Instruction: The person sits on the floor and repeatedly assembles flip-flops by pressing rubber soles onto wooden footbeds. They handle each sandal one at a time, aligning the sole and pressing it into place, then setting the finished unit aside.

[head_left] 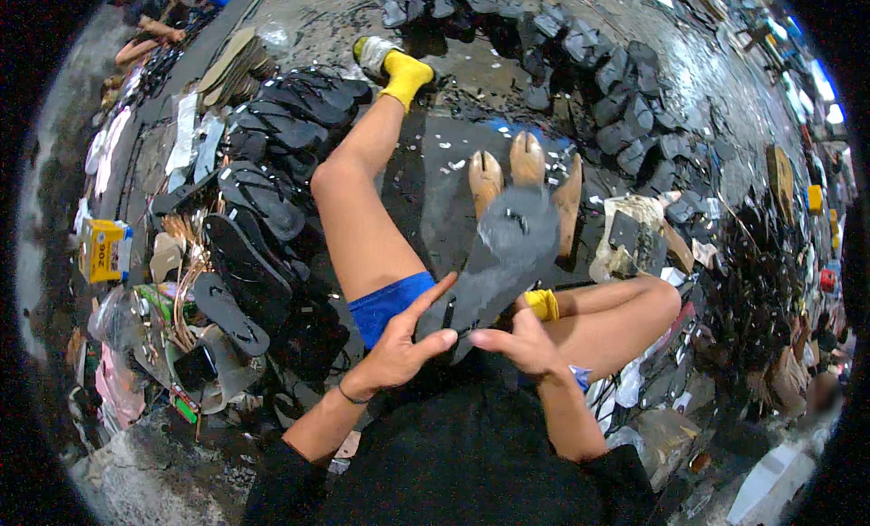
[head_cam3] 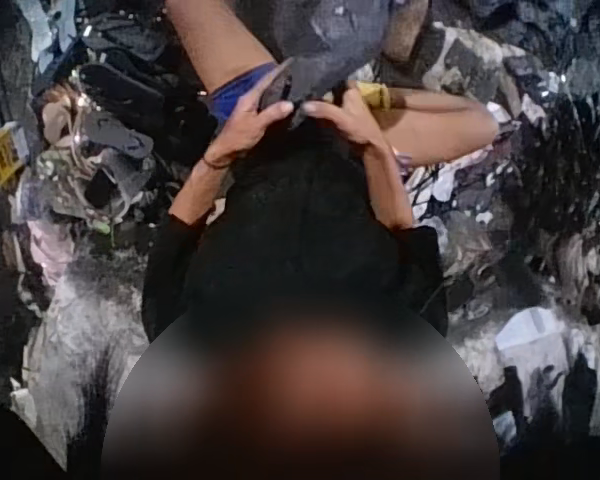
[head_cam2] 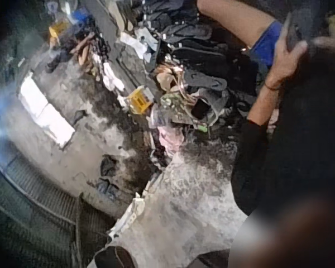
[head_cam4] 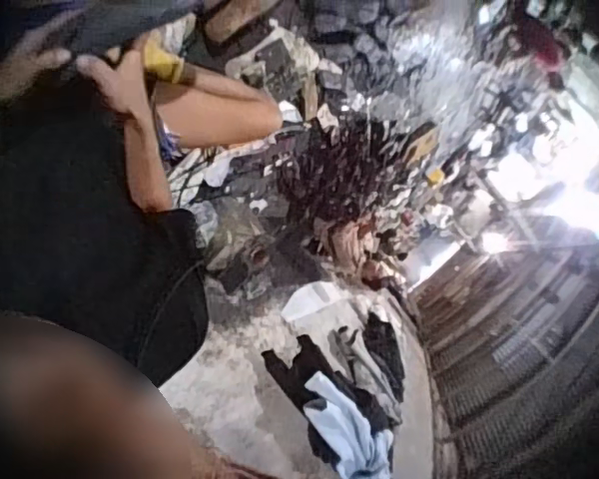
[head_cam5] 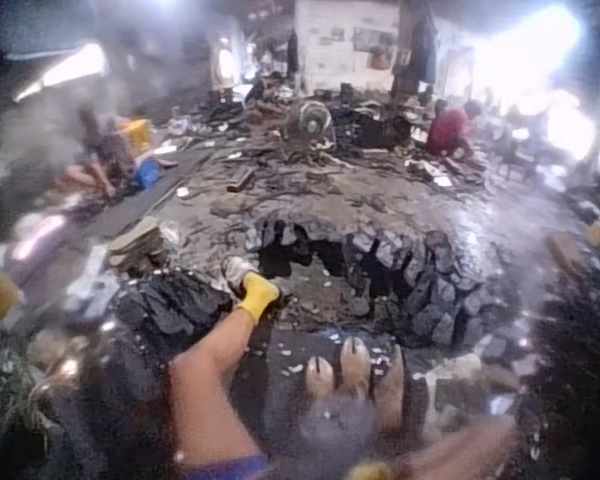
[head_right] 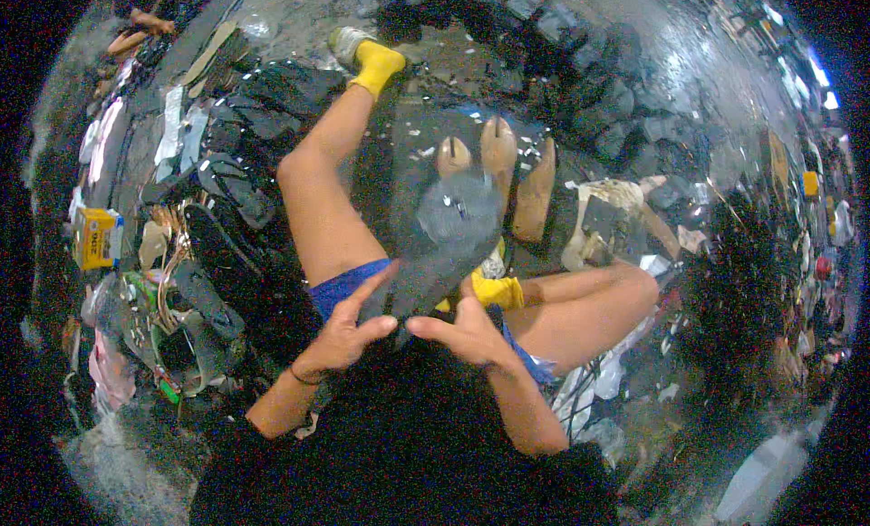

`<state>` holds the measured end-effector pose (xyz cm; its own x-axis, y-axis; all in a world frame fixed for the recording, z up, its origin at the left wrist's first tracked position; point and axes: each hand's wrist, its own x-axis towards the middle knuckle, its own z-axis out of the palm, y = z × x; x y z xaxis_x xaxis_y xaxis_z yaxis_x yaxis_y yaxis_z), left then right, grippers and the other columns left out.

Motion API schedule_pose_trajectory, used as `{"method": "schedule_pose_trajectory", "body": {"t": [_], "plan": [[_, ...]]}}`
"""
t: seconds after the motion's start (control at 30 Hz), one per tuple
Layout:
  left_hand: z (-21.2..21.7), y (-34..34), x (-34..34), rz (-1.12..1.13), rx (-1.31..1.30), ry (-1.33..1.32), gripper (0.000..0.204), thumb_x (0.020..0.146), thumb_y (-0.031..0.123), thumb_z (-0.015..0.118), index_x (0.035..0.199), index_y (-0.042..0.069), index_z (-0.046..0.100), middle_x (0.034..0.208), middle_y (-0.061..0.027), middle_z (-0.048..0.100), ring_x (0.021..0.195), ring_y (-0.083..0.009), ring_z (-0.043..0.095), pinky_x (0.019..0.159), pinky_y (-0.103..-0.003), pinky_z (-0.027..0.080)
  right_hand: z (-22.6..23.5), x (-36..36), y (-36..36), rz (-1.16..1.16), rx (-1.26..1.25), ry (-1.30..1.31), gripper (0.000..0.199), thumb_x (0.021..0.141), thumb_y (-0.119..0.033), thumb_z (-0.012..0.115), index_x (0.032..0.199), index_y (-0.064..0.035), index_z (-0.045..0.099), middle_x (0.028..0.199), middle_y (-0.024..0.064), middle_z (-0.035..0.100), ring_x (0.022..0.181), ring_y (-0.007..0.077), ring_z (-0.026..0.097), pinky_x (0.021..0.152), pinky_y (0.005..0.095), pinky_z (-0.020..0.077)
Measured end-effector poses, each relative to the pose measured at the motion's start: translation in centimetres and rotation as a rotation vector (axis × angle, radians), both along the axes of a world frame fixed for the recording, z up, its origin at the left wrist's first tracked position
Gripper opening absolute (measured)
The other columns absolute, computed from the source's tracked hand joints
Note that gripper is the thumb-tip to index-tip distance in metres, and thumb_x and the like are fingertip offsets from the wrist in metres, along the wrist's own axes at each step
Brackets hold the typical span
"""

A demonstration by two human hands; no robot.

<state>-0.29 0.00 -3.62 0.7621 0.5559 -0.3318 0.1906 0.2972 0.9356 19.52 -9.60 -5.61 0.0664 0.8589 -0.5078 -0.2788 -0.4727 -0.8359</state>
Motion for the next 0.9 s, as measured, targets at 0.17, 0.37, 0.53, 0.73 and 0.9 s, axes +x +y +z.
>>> {"method": "schedule_pose_trajectory", "body": {"t": [0.17,0.37,0.53,0.73,0.9], "plan": [[-3.7,-2.4,-1.3,0.182,-0.144,0.089,0.063,0.089,0.004,0.057,0.149,0.001,0.039,0.145,-0.0121,0.048,0.129,-0.0191,0.047,0.11,-0.032,0.035,-3.5,-4.3,0.7,-0.06,-0.018,-0.146,0.088,0.071,-0.017,0.081,0.141,0.0018,0.03,0.129,0.0151,0.049,0.122,0.0248,0.048,0.108,0.0375,0.0366],[-4.8,-2.5,-1.3,0.373,-0.525,0.02,0.063,0.088,0.004,0.057,0.149,0.004,0.041,0.144,-0.0103,0.049,0.131,-0.0178,0.046,0.111,-0.032,0.034,-2.7,-4.0,1.7,0.053,0.007,-0.284,0.091,0.07,-0.021,0.081,0.14,0.0026,0.028,0.13,0.0176,0.048,0.121,0.0274,0.05,0.108,0.0391,0.038],[-0.5,-0.2,-2.1,0.313,-0.63,-0.214,0.079,0.089,0.016,0.065,0.156,0.006,0.025,0.146,-0.0111,0.047,0.131,-0.0204,0.048,0.112,-0.033,0.035,2.7,-2.6,2.8,-0.057,0.126,-0.171,0.114,0.071,-0.032,0.088,0.15,0.0037,0.015,0.143,0.0203,0.04,0.131,0.0295,0.045,0.11,0.0419,0.0371],[-2.2,5.6,2.0,0.592,-0.662,-0.757,0.071,0.097,0.061,0.044,0.138,0.004,0.049,0.138,-0.0103,0.056,0.127,-0.0266,0.052,0.11,-0.039,0.038,4.5,-2.7,4.6,-0.021,0.306,-0.383,0.066,0.089,-0.019,0.074,0.14,0.0022,0.038,0.13,0.0175,0.055,0.123,0.0253,0.053,0.105,0.0368,0.0408],[-1.6,10.8,2.0,0.97,-0.322,-0.39,0.068,0.098,0.059,0.044,0.135,0.003,0.053,0.128,-0.0097,0.062,0.111,-0.0243,0.063,0.099,-0.036,0.049,0.6,-1.0,3.2,0.025,0.169,-0.247,0.058,0.089,-0.022,0.073,0.134,0.0045,0.046,0.119,0.0162,0.064,0.112,0.0249,0.06,0.099,0.0377,0.0465]]}}
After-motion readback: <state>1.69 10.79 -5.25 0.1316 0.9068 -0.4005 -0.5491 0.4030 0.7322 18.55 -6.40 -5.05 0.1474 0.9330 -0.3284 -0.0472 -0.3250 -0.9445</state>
